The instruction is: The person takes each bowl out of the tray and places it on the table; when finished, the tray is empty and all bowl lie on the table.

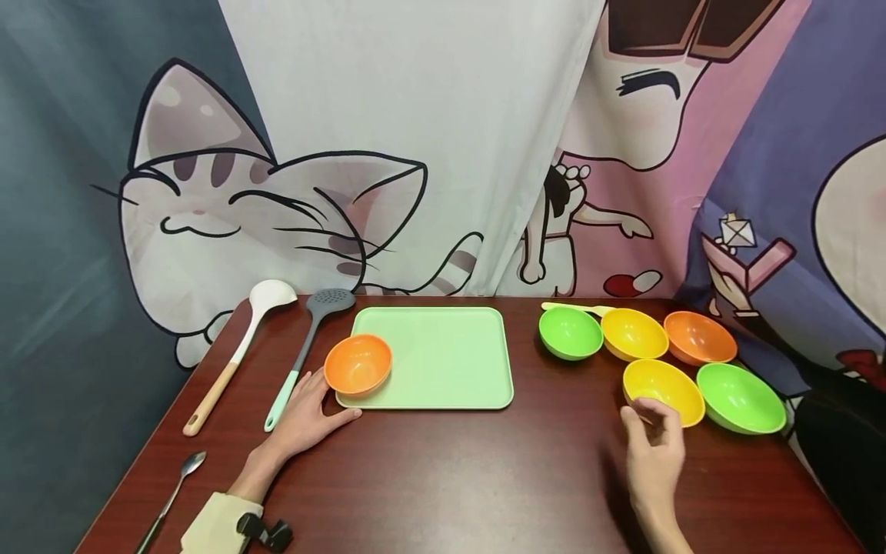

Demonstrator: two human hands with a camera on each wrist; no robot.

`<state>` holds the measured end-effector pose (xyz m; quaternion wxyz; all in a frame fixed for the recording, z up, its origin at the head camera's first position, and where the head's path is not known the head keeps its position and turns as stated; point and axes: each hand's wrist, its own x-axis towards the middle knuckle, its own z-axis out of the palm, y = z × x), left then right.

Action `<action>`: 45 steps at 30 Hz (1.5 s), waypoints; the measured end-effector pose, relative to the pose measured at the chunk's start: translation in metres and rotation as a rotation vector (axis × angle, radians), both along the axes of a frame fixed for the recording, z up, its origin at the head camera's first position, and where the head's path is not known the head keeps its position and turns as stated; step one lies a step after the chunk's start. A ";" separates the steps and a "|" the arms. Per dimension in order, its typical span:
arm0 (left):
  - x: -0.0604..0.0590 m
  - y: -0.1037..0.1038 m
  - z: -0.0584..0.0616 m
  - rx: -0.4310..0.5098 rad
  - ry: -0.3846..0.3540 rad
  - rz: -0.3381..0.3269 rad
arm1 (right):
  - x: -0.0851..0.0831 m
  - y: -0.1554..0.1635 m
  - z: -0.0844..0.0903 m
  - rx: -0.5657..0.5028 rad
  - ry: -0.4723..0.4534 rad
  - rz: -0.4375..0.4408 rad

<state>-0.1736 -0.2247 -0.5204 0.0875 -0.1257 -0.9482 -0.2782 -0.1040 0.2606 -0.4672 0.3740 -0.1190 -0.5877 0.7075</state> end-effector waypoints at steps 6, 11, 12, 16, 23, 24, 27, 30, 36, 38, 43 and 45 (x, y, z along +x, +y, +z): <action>0.000 0.000 0.001 0.001 -0.028 -0.004 | -0.015 -0.019 0.007 0.112 -0.145 0.203; -0.002 0.001 0.003 -0.006 -0.023 -0.011 | -0.035 -0.041 0.008 0.176 -0.191 0.423; -0.002 0.000 0.003 -0.007 -0.023 -0.013 | -0.039 -0.047 0.008 0.218 -0.201 0.457; 0.000 -0.001 0.003 -0.010 -0.029 -0.015 | -0.057 -0.076 0.007 0.445 -0.230 0.560; 0.002 -0.004 0.003 -0.021 -0.027 -0.009 | -0.089 -0.142 0.008 0.519 -0.282 0.729; 0.002 -0.004 0.003 -0.019 -0.029 -0.006 | -0.093 -0.152 0.008 0.494 -0.293 0.746; 0.000 -0.004 0.004 -0.012 -0.025 -0.005 | -0.105 -0.183 0.008 0.395 -0.348 0.814; -0.002 -0.003 0.004 -0.010 -0.020 -0.015 | -0.113 -0.212 0.006 0.303 -0.413 0.864; 0.001 -0.002 0.002 -0.012 -0.037 -0.015 | -0.118 -0.258 -0.001 0.260 -0.497 0.921; 0.002 -0.002 0.002 -0.013 -0.039 -0.012 | -0.119 -0.267 -0.004 0.296 -0.492 0.914; 0.001 -0.001 0.003 -0.015 -0.039 -0.016 | -0.120 -0.280 -0.012 0.420 -0.460 0.848; 0.000 -0.001 0.005 -0.013 -0.040 -0.015 | -0.122 -0.281 -0.013 0.421 -0.446 0.830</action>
